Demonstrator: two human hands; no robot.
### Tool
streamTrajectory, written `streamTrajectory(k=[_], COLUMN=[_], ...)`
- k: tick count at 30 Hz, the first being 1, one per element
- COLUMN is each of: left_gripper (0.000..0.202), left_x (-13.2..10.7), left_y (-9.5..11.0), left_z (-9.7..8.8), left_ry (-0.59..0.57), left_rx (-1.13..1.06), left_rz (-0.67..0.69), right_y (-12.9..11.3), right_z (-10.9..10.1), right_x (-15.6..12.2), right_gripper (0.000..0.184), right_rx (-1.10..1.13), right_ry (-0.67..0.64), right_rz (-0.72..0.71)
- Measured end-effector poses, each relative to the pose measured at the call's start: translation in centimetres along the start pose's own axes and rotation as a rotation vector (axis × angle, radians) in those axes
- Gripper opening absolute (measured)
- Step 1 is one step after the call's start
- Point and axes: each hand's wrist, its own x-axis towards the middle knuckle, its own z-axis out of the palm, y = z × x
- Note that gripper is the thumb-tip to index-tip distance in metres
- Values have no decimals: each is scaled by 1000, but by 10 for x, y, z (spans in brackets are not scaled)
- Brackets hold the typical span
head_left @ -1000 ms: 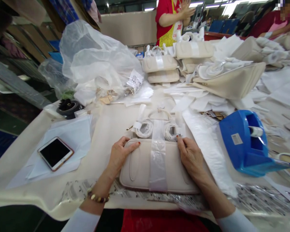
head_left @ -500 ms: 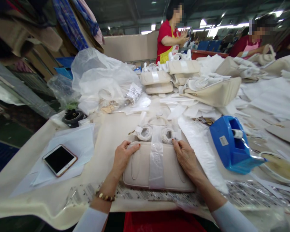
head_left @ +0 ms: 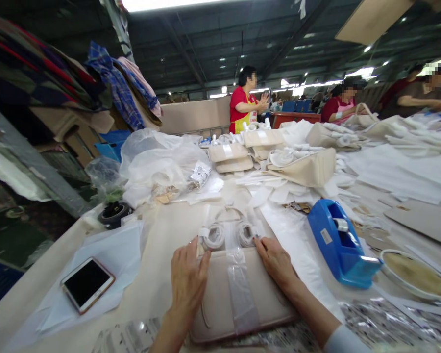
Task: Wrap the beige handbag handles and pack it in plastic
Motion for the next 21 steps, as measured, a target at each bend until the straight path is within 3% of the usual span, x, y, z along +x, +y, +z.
streamTrajectory(k=[2,3,7,11,16,21], left_gripper=[36,35,32,30,31,34], left_x=[20,32,76,91,92,100], left_y=[27,40,67,56,42,41], left_z=[14,24,70,96,107,113], left_ry=[-62,-113,-235,-324,-398,-452], left_rx=[129,153,232,319,378,399], left_rz=[234,288,310,290,278,306], right_y=[0,-1,0,0,-4,-6], right_z=[0,0,1,1,0,9], right_x=[-1,-1,-2,-4,-8,-7], right_gripper=[48,49,52,50,39,35], right_rx=[-8,-14,-48,-77,-100,-92], right_ry=[17,23,38,19,-7,96], right_rz=[-11,-13,-8,25,29,126])
